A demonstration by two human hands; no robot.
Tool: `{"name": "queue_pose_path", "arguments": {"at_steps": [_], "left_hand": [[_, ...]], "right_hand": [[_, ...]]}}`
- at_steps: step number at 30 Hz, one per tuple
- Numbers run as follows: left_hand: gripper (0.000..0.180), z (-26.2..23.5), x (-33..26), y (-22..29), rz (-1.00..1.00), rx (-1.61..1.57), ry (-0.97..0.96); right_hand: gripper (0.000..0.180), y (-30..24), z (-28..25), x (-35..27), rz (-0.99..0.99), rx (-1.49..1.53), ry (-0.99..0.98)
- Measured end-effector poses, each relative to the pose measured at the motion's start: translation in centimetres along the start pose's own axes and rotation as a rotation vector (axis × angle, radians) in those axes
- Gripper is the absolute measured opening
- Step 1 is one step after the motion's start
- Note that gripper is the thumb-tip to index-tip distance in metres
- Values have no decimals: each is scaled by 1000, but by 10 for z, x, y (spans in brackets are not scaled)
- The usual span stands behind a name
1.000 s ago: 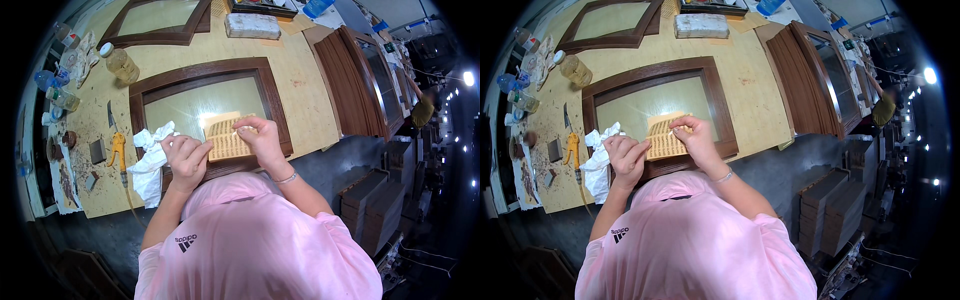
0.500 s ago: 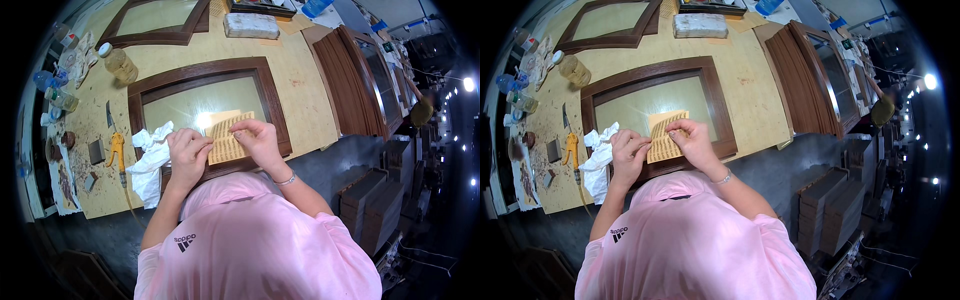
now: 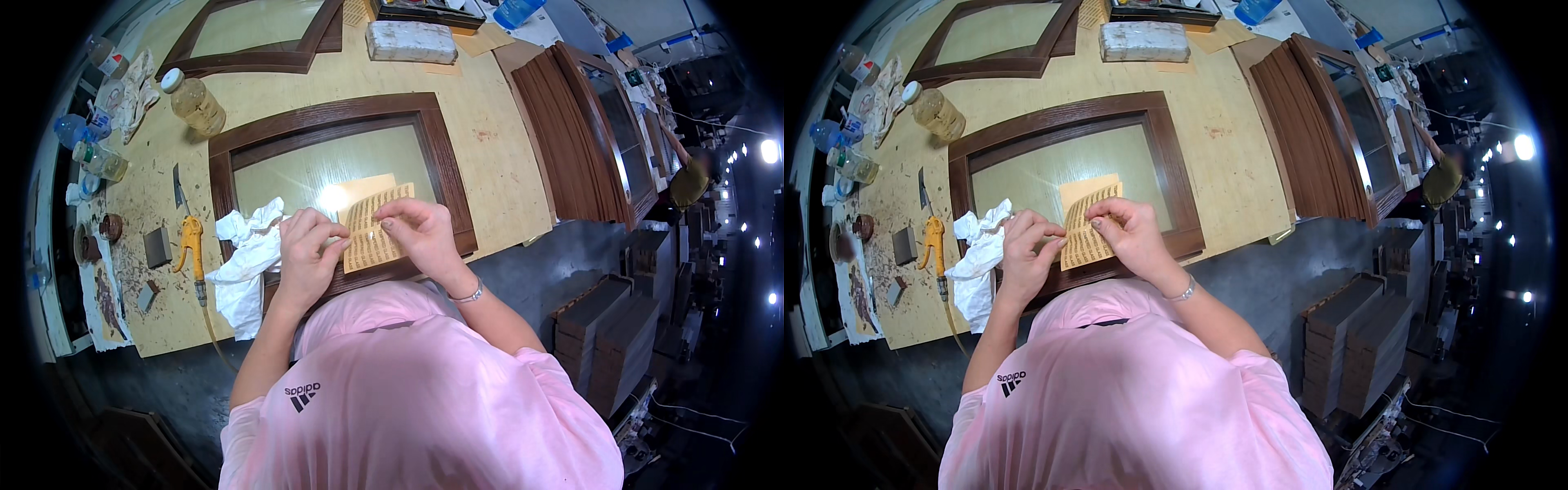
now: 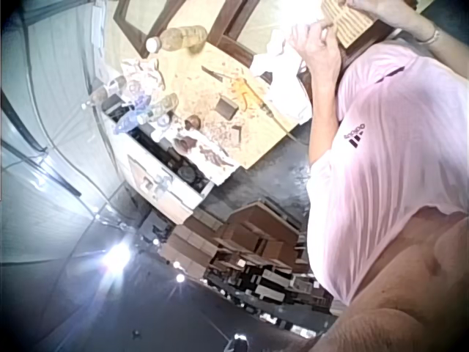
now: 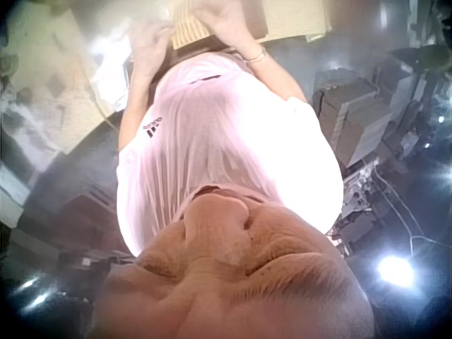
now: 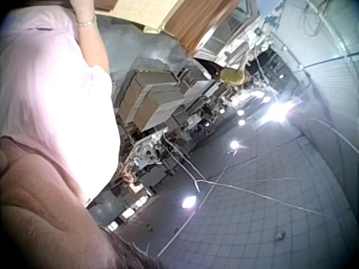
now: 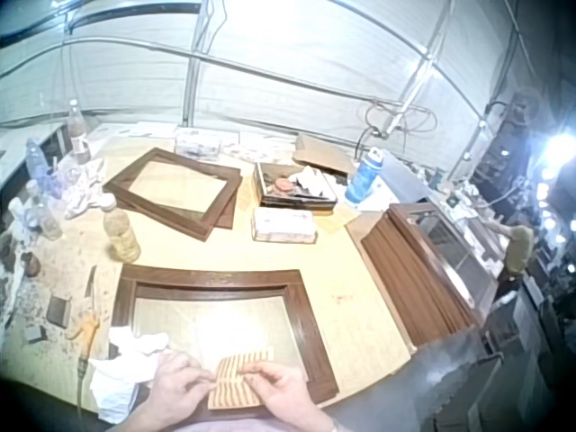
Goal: The person wipes glass panels in wooden frames with a cloth and a sanding block, then handles a textured wooden piece.
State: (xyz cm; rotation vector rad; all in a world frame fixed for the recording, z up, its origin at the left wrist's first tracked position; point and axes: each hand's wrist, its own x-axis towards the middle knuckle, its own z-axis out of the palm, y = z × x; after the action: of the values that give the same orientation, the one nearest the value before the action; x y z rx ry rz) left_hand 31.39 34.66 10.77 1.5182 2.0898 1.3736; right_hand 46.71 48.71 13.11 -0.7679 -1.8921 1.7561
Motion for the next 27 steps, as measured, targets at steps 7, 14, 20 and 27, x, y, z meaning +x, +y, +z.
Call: {"name": "queue_pose_path", "arguments": {"at_steps": [7, 14, 20, 27], "left_hand": [[9, 1, -2, -2, -21, 0, -36], [11, 1, -3, -3, 9, 32, -55], [11, -4, -7, 1, 29, 46, -37], [11, -7, -8, 2, 13, -12, 22]], "right_hand": [[12, 1, 1, -1, -4, 8, -9], [12, 2, 2, -1, 18, -6, -13], [11, 3, 1, -1, 1, -6, 31], [11, -1, 1, 1, 8, -27, 44]]}}
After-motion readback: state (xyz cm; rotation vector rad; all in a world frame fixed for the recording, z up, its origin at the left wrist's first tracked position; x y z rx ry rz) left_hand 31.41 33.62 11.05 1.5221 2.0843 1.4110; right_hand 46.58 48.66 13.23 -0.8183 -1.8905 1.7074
